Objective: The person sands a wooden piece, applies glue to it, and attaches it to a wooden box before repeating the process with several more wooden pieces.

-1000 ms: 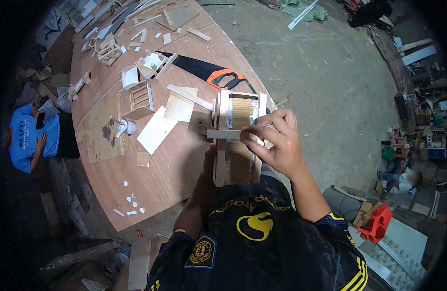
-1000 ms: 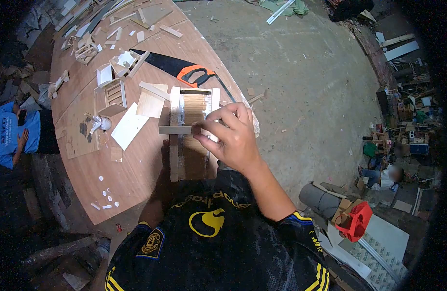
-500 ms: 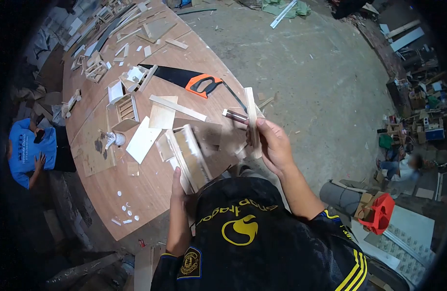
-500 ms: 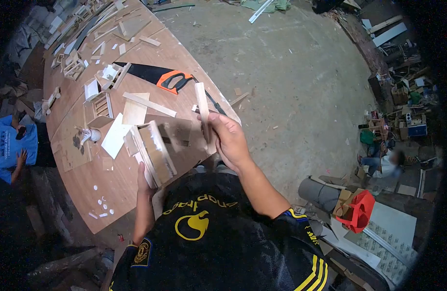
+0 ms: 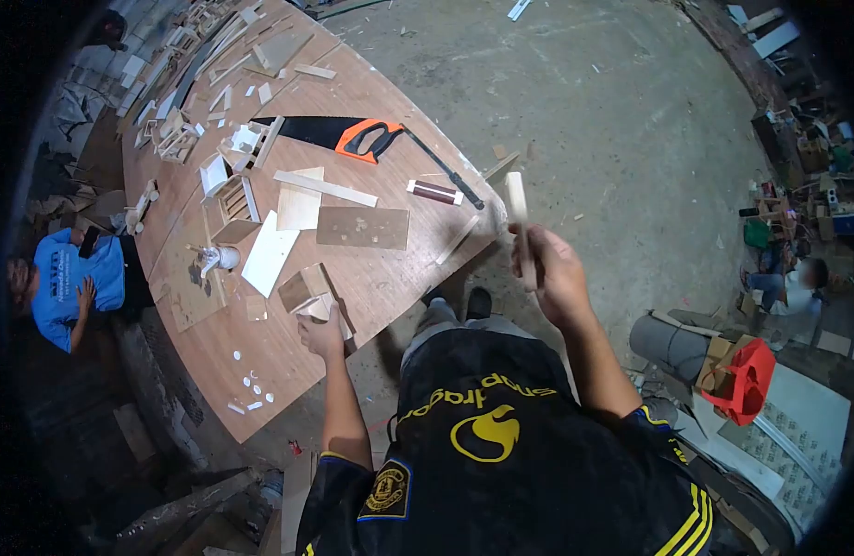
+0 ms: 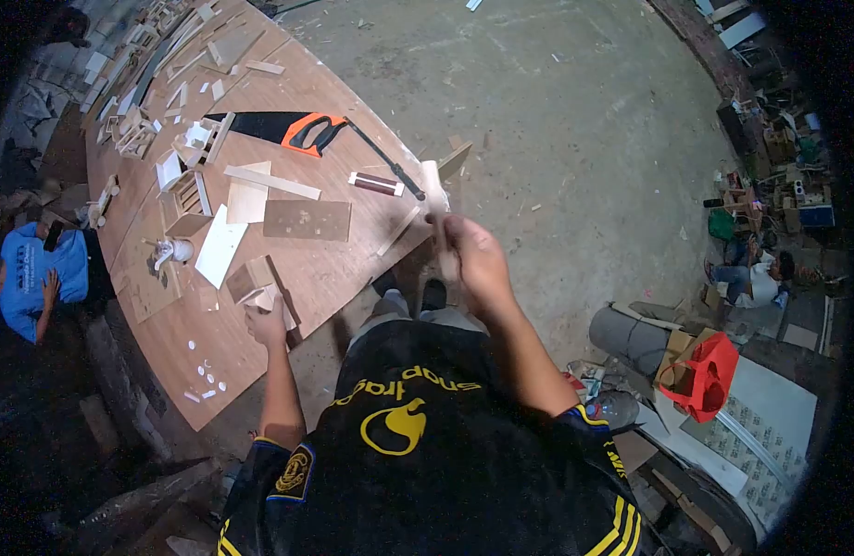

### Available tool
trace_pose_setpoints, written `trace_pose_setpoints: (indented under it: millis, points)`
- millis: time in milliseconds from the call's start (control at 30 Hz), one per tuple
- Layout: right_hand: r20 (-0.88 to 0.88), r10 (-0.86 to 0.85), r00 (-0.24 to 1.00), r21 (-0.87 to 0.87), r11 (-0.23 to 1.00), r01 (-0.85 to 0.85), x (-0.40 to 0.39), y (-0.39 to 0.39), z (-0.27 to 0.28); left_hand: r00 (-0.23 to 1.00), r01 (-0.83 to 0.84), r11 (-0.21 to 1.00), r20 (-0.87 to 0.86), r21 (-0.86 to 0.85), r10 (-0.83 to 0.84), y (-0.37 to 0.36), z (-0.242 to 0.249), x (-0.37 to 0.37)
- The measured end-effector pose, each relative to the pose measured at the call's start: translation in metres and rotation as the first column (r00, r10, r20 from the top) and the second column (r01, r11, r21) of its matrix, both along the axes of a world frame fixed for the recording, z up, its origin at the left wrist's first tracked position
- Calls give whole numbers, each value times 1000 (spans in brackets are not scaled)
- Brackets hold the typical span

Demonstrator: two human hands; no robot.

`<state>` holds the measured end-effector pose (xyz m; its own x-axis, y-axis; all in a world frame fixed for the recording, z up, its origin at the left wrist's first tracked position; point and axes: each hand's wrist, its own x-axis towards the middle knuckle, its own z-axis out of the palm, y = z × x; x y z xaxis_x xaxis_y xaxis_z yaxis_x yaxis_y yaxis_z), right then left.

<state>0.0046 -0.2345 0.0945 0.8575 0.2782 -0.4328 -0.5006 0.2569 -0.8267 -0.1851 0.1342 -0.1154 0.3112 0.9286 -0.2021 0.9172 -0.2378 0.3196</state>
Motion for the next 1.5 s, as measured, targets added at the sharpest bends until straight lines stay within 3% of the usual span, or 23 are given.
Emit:
trace_pose_setpoints:
  millis: [33,100,267,500,567,633,667,700,733,767,833,900,967,1033,1067,1100,1167,1200,1233,1300,1367,1433,1500]
  points:
    - [-1,1,1000,3,1000,-1,-3,-4,1,996,-9,998,-91,64,14,-10,13,10]
    - [-44,-71,997,15,997,71,-10,-13,4,994,15,993,-114,114,-2,-13,12,18]
    - [-46,-28,999,-32,999,27,-19,-35,-11,983,48,978,-182,204,-10,-15,-5,29]
    - [-36,53,998,-76,996,-56,-22,-28,-35,983,-19,989,-178,148,45,-26,15,29]
    - [-22,94,995,-86,992,-95,-18,-17,-36,993,-55,965,-88,258,81,-40,14,24]
    - [-43,259,965,-216,941,-262,-16,3,-30,966,36,936,229,351,-123,-55,22,21]
    - [-46,260,964,-221,939,-264,-15,12,-39,898,135,963,383,234,-219,-70,28,24]
    - [-25,317,948,-222,923,-314,-15,20,-57,825,357,926,507,-125,-250,-81,50,31]
    - [-5,372,928,-222,904,-364,-16,29,-73,749,559,711,628,-427,-213,-92,76,39]
    - [-12,373,928,-224,903,-366,-18,39,-82,612,728,577,729,-369,-307,-107,90,46]
    - [-84,534,841,-212,815,-539,-19,61,-95,587,770,512,736,-380,-337,-121,116,60]
    - [-87,566,820,-137,809,-572,-24,82,-108,626,747,358,774,-561,-94,-119,120,69]
    - [-89,598,796,-68,794,-604,-21,98,-114,645,716,345,765,-607,9,-108,110,75]
    - [19,584,811,-90,809,-580,-10,112,-115,710,545,326,632,-772,311,-94,104,80]
    - [45,589,807,-308,777,-549,5,116,-120,603,554,438,704,-708,375,-93,103,85]
    - [99,573,814,-529,723,-444,21,118,-125,602,557,434,704,-709,377,-81,95,86]
    - [270,601,752,-875,479,-69,60,120,-159,666,572,344,667,-744,335,-53,72,86]
    - [351,658,666,-933,308,188,75,119,-184,619,602,337,689,-724,377,-60,99,105]
    - [262,719,643,-965,183,189,85,122,-179,618,592,344,684,-729,387,-57,98,115]
    - [160,816,555,-966,13,259,98,128,-187,630,722,173,740,-670,237,-46,103,128]
    - [193,850,491,-940,17,340,100,129,-203,698,643,199,673,-739,244,-46,112,136]
    - [227,836,500,-949,74,305,100,130,-209,723,659,119,669,-743,173,-40,112,141]
    - [251,825,506,-953,121,277,96,136,-197,734,644,139,659,-752,165,-37,111,148]
